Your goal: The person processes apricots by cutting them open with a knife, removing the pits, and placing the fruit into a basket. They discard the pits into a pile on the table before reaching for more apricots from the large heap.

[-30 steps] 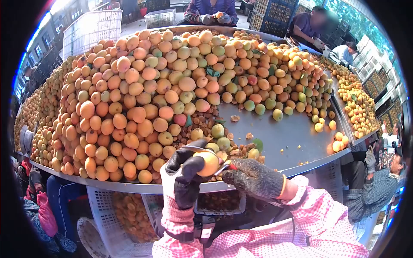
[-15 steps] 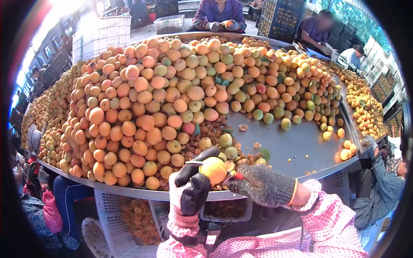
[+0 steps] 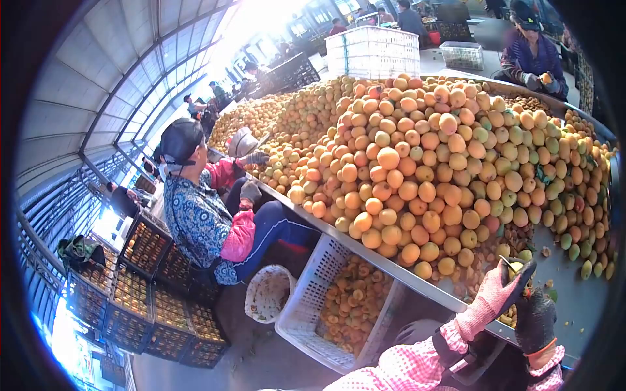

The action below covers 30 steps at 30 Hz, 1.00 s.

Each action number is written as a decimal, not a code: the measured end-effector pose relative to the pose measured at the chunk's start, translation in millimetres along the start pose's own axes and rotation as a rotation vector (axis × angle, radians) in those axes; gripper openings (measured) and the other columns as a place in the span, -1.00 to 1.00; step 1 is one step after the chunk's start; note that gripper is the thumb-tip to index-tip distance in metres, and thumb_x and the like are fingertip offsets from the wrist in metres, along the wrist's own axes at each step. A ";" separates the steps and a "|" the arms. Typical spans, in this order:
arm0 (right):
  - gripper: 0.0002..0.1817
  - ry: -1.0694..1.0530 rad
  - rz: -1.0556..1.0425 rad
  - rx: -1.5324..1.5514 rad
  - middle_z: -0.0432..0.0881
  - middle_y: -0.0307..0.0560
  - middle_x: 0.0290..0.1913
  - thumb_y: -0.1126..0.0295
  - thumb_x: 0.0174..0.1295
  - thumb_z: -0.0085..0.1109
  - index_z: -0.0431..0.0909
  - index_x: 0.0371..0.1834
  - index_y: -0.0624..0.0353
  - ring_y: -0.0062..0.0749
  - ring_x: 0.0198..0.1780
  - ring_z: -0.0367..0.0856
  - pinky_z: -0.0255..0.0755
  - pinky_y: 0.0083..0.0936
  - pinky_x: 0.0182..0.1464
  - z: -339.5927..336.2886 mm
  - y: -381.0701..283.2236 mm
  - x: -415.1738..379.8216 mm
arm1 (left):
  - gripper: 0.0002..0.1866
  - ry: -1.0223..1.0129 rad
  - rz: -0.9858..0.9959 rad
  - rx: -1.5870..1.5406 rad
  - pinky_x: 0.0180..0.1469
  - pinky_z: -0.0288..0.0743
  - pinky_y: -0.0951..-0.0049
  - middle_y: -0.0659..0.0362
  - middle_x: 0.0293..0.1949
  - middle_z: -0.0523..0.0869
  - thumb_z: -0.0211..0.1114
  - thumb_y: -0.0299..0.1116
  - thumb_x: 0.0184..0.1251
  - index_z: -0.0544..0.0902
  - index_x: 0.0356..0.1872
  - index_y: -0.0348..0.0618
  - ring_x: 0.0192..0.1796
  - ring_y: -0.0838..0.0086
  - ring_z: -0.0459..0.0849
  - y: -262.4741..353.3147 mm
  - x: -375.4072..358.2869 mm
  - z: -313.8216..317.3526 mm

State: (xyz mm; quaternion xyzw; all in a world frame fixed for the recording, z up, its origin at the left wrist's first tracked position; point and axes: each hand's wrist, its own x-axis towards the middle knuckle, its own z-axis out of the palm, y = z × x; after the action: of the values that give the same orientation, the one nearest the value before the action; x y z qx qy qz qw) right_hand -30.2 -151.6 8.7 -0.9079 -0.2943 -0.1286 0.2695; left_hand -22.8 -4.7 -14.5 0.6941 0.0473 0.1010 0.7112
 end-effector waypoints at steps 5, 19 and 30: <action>-0.85 -0.120 0.045 0.166 0.54 0.21 -0.41 0.45 0.16 0.11 0.48 -0.27 0.29 0.22 -0.33 0.48 0.30 -0.06 -0.31 2.8 28.2 -18.0 | -0.60 -0.164 -0.016 -0.056 -0.11 0.48 0.35 -0.01 -0.25 0.68 0.23 -0.20 0.28 0.49 0.01 -0.29 -0.19 0.30 0.67 -7.3 -1.8 3.1; -0.44 0.039 0.285 0.841 0.58 -0.18 -0.26 0.27 -0.10 0.53 0.46 -0.08 0.27 -0.50 -0.22 0.55 0.47 -0.51 -0.15 -38.9 25.9 7.0 | -0.60 -0.102 -0.507 -0.392 -0.62 0.27 0.70 0.26 -0.51 0.61 0.12 -0.04 0.38 0.64 -0.15 -0.22 -0.53 0.66 0.53 33.2 4.1 -1.0; -0.61 0.307 0.162 0.718 0.55 0.01 -0.32 0.25 0.18 0.26 0.44 -0.06 0.27 -0.16 -0.32 0.57 0.43 -0.33 -0.27 1.6 18.3 -0.3 | -0.70 0.044 -0.418 -0.401 -0.55 0.31 0.68 0.36 -0.54 0.54 0.18 -0.12 0.38 0.59 -0.25 -0.19 -0.53 0.76 0.46 23.4 -12.3 47.0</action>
State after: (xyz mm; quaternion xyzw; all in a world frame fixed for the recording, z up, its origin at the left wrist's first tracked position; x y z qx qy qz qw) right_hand -19.4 -163.3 -0.3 -0.7464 -0.2043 -0.1302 0.6198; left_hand -26.9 -52.8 9.4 0.5126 0.1840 -0.0255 0.8383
